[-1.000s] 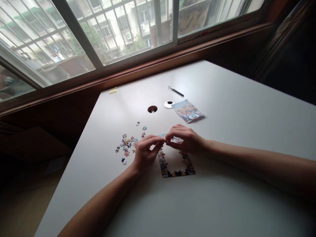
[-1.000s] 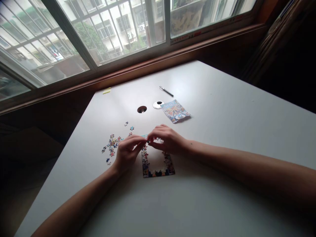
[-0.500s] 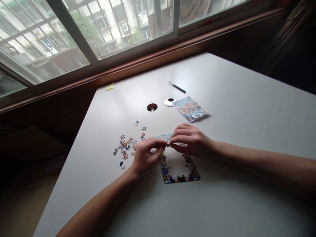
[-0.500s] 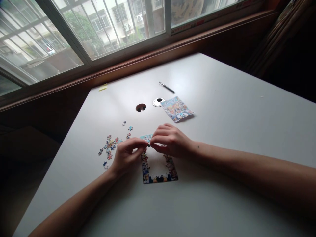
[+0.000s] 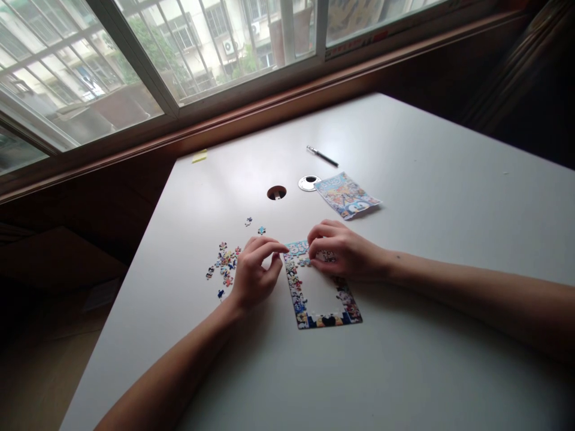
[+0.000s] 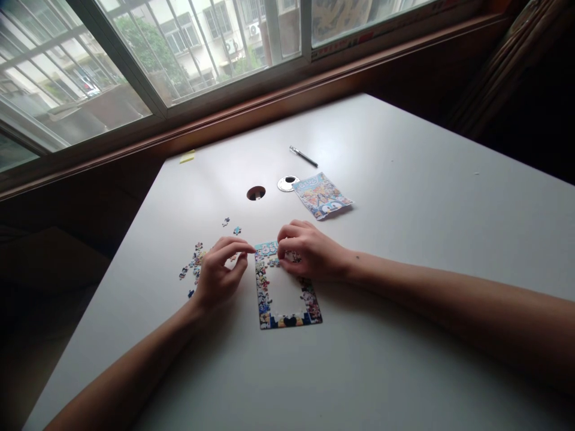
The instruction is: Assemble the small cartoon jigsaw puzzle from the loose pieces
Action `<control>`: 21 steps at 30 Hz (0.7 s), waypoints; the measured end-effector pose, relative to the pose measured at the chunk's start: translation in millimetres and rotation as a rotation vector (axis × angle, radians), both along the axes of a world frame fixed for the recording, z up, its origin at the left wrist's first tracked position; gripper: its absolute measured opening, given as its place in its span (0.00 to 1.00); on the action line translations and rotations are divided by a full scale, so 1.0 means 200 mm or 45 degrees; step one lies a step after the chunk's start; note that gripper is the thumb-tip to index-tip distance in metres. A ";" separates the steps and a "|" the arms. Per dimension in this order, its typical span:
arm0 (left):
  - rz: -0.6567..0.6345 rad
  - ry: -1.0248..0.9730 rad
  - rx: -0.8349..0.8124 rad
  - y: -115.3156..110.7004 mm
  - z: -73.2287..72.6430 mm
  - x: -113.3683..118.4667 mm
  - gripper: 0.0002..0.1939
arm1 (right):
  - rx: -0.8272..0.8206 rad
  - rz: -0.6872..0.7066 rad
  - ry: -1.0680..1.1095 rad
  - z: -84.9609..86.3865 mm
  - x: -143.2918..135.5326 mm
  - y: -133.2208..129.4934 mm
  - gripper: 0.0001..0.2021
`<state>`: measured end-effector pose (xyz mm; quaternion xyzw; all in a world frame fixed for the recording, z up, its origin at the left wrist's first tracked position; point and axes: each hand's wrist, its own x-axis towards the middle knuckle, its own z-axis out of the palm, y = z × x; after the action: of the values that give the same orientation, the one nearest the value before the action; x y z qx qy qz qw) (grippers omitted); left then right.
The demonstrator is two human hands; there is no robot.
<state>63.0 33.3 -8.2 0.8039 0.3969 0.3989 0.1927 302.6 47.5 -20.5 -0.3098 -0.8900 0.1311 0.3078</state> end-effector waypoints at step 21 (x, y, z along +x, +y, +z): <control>-0.163 0.300 0.126 0.03 0.01 -0.06 0.14 | -0.015 0.009 0.003 0.00 0.01 0.00 0.02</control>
<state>51.4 39.7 -6.2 0.8773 0.3445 0.3079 0.1298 303.8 47.9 -20.7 -0.3083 -0.8899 0.1377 0.3067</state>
